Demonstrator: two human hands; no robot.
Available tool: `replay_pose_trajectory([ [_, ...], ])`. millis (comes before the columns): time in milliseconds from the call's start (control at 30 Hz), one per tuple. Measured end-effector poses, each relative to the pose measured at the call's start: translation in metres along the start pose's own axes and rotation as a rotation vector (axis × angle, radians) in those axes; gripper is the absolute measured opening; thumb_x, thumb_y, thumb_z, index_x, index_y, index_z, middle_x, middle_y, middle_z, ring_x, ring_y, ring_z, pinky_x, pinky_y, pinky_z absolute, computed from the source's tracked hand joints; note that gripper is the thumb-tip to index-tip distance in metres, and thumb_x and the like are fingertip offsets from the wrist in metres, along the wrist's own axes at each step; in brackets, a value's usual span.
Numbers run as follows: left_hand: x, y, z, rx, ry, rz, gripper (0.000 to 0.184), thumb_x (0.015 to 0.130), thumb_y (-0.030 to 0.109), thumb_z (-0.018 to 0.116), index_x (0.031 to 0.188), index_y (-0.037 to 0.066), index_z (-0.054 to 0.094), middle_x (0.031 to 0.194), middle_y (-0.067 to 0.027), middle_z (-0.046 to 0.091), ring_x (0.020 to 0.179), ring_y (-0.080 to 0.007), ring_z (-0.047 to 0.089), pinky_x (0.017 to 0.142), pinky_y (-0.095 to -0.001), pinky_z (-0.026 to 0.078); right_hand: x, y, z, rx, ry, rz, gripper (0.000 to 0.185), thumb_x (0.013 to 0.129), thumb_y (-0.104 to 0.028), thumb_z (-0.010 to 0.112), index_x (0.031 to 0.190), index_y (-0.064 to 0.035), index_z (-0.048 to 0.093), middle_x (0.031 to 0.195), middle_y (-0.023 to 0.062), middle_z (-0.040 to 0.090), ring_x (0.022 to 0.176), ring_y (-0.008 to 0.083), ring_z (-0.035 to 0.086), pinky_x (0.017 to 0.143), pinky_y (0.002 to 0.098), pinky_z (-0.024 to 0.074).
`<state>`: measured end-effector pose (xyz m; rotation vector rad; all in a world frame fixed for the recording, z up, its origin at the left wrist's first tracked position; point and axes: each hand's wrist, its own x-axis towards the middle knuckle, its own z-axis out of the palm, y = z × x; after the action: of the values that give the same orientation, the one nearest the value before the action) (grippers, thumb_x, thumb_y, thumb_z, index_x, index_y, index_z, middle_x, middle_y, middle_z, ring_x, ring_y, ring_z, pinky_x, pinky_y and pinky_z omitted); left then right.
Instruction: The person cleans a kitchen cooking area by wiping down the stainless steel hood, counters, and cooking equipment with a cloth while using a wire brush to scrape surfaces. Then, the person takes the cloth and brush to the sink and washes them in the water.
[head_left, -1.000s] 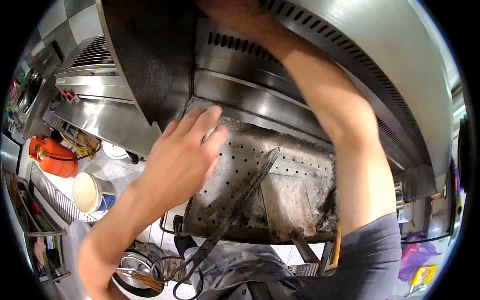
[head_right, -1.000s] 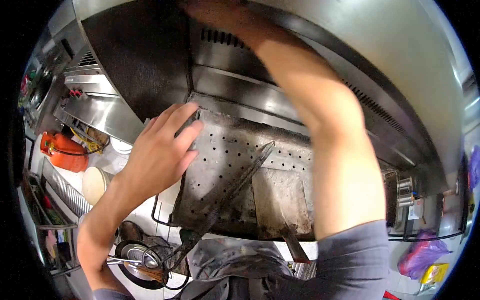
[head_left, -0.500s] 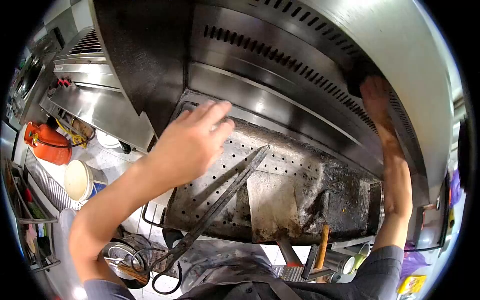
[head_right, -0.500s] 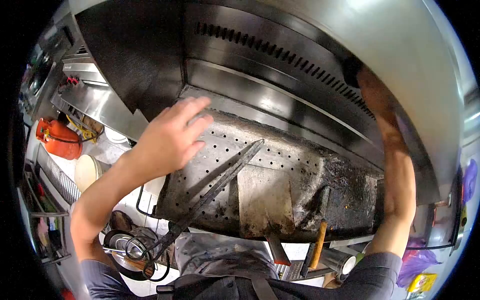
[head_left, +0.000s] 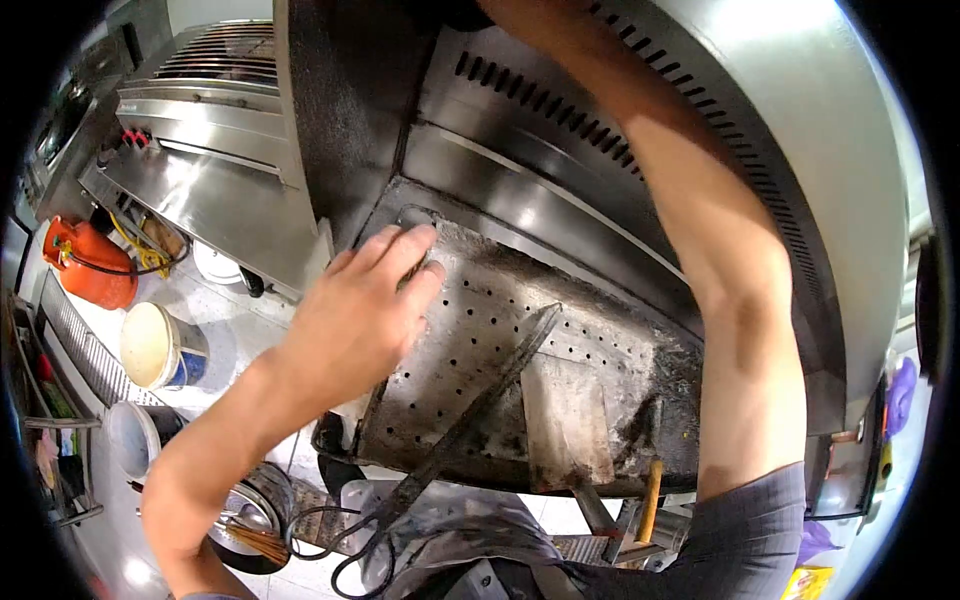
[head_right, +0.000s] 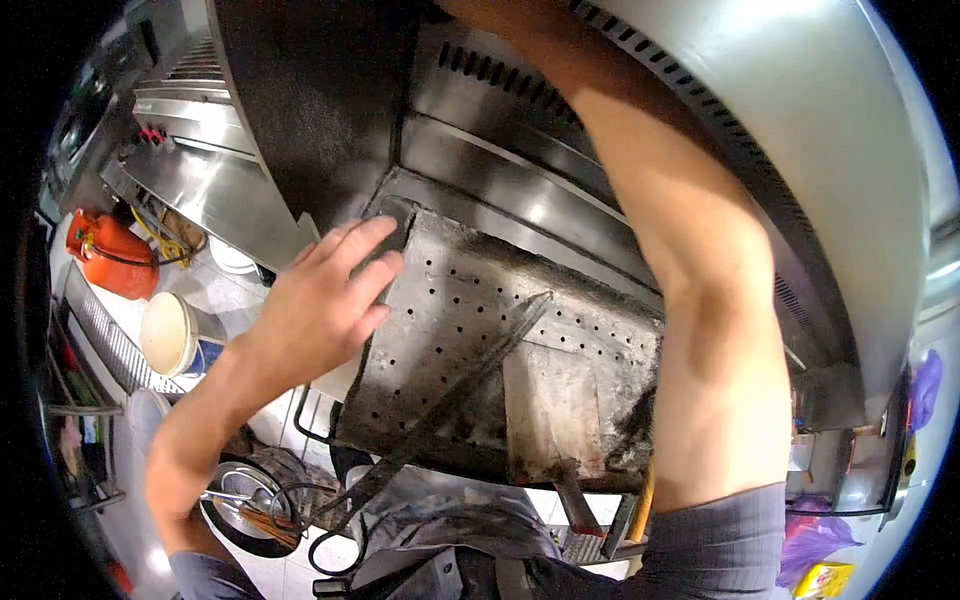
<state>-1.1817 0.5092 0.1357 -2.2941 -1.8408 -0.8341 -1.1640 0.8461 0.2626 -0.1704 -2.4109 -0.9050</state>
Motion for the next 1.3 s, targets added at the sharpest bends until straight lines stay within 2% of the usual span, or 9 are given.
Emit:
replay_pose_trajectory([
  [333,0.011,0.011,0.005,-0.109,0.025,0.053,0.042,0.079,0.012,0.073,0.117,0.0,0.061,0.137,-0.0209,0.052,0.122,-0.0417,0.054,0.101,-0.047,0.048,-0.222,0.064,-0.026,-0.319,-0.377,-0.288,0.035,0.085,-0.017,0.062,0.118,-0.0079,0.064,0.117,0.0107,0.06,0.116,0.0287,0.054,0.098,0.0441,0.046],
  [400,0.006,0.01,0.007,-0.089,0.02,0.08,0.042,0.079,0.012,0.073,0.118,0.001,0.061,0.137,-0.0208,0.052,0.122,-0.0411,0.054,0.101,-0.0466,0.048,-0.207,0.057,-0.043,-0.328,-0.42,-0.287,0.035,0.085,-0.016,0.062,0.119,-0.0075,0.063,0.117,0.0105,0.06,0.117,0.0291,0.054,0.099,0.0449,0.0459],
  [533,0.004,0.015,0.001,-0.051,0.013,0.108,0.043,0.078,0.011,0.074,0.117,0.0,0.061,0.136,-0.021,0.053,0.121,-0.041,0.054,0.101,-0.0459,0.048,-0.085,0.024,-0.073,-0.223,0.133,-0.242,0.039,0.084,-0.012,0.062,0.123,-0.0091,0.064,0.122,0.0108,0.061,0.115,0.0326,0.057,0.099,0.0463,0.0489],
  [767,-0.019,0.008,-0.012,-0.036,-0.031,-0.021,0.043,0.078,0.011,0.075,0.117,0.001,0.061,0.137,-0.0195,0.051,0.124,-0.0389,0.053,0.103,-0.0454,0.047,-0.014,-0.005,0.029,-0.344,-0.061,-0.158,0.038,0.086,-0.017,0.061,0.123,-0.0107,0.066,0.126,0.0087,0.063,0.12,0.032,0.055,0.103,0.0498,0.0457],
  [967,-0.005,0.006,0.004,0.035,-0.127,0.022,0.05,0.077,0.013,0.078,0.121,0.004,0.058,0.141,-0.0171,0.046,0.126,-0.0396,0.051,0.104,-0.0473,0.047,-0.106,-0.031,0.031,-0.232,-0.473,-0.051,0.022,0.087,-0.022,0.062,0.103,-0.0195,0.076,0.105,0.0025,0.072,0.124,0.0312,0.052,0.107,0.0491,0.0389],
  [1067,0.016,0.022,0.012,0.042,-0.175,0.062,0.051,0.077,0.013,0.077,0.122,0.005,0.057,0.14,-0.0175,0.046,0.125,-0.0401,0.051,0.102,-0.048,0.048,-0.185,-0.002,0.025,-0.089,-0.347,0.022,0.024,0.087,-0.025,0.063,0.104,-0.0189,0.077,0.103,0.0024,0.072,0.124,0.0318,0.052,0.109,0.0515,0.0376],
  [1133,0.028,0.035,0.017,0.037,-0.198,0.114,0.05,0.078,0.014,0.077,0.123,0.005,0.056,0.14,-0.0177,0.047,0.125,-0.0407,0.052,0.101,-0.0479,0.049,-0.263,0.033,0.025,-0.042,-0.295,0.098,0.028,0.086,-0.026,0.065,0.109,-0.0185,0.077,0.104,0.0047,0.072,0.125,0.034,0.051,0.112,0.0551,0.035],
  [1200,0.038,0.045,0.016,0.052,-0.213,0.136,0.05,0.078,0.015,0.076,0.123,0.005,0.056,0.14,-0.0177,0.047,0.124,-0.0407,0.053,0.101,-0.0478,0.049,-0.31,0.054,-0.019,-0.126,-0.705,0.295,0.029,0.083,-0.026,0.067,0.11,-0.0183,0.077,0.104,0.0072,0.072,0.128,0.0357,0.05,0.114,0.0564,0.0327],
  [1300,0.046,0.055,0.017,0.071,-0.223,0.18,0.049,0.08,0.017,0.076,0.123,0.005,0.056,0.141,-0.0176,0.047,0.124,-0.04,0.053,0.102,-0.0474,0.049,-0.413,0.092,-0.027,-0.186,-0.713,0.496,0.029,0.082,-0.031,0.071,0.096,-0.0067,0.077,0.1,0.0199,0.072,0.107,0.0363,0.062,0.115,0.0537,0.0314],
])
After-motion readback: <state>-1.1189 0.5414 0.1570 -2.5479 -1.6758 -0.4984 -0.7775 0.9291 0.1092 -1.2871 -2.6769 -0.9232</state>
